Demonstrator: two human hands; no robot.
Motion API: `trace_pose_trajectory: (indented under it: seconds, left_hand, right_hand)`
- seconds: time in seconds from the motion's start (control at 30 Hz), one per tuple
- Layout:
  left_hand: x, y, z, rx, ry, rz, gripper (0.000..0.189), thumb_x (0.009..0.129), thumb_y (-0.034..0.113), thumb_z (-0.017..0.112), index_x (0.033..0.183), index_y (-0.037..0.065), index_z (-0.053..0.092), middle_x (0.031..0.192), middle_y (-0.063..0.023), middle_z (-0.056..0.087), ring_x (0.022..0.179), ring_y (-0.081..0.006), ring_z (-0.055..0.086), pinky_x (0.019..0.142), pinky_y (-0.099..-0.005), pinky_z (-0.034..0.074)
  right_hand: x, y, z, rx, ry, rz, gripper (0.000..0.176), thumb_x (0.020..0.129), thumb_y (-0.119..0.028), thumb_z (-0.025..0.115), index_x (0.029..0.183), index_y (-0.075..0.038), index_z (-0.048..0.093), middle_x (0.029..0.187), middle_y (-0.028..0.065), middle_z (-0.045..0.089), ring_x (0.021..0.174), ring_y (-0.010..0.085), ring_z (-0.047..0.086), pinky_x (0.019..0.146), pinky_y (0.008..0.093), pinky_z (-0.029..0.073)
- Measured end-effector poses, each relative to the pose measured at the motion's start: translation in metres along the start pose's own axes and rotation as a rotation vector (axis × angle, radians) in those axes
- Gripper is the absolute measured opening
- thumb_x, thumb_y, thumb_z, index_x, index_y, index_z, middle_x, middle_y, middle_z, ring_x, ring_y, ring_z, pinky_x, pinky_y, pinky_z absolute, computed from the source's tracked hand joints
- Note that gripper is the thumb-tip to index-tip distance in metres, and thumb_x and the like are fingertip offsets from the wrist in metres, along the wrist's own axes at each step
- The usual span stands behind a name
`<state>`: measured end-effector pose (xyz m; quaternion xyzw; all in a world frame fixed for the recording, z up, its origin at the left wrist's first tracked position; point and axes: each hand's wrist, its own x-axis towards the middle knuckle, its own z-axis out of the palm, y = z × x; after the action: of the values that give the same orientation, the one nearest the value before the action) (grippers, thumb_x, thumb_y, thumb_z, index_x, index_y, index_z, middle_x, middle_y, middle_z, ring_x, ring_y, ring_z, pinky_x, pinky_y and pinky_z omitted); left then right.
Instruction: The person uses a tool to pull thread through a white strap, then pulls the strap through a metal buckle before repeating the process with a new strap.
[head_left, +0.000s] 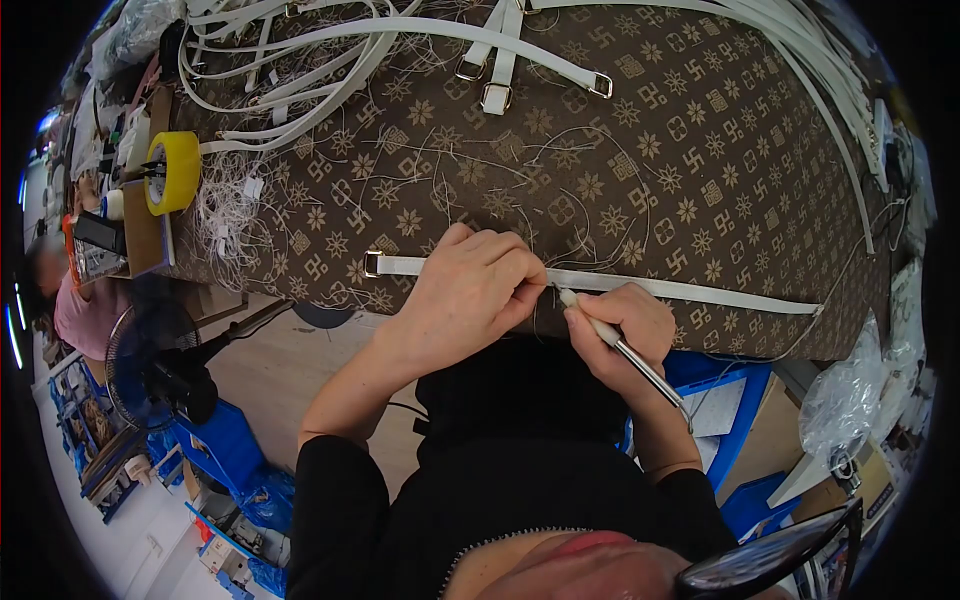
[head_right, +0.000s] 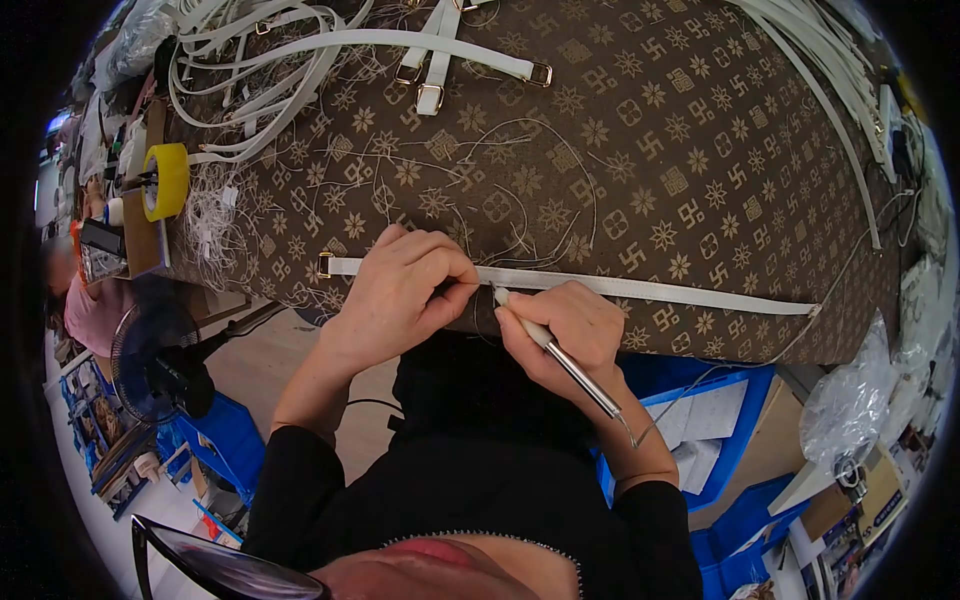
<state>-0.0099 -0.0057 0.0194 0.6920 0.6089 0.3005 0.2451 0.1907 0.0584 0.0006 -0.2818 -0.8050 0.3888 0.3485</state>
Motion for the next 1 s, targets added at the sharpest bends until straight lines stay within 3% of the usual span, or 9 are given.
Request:
trace_pose_trajectory:
  seconds: [1.0]
  left_hand:
    - [0.0007,-0.0012,-0.0011,-0.012,-0.025,-0.006,0.018,0.077,0.004,0.072,0.087,0.010,0.058,0.085,-0.0020,0.062,0.077,-0.0219,0.060,0.072,-0.0343,0.041]
  right_hand:
    - [-0.0003,0.0029,-0.0013,0.021,-0.006,-0.052,0.021,0.068,0.000,0.080,0.086,-0.004,0.070,0.071,0.0075,0.066,0.058,0.0223,0.063,0.053,0.0300,0.048]
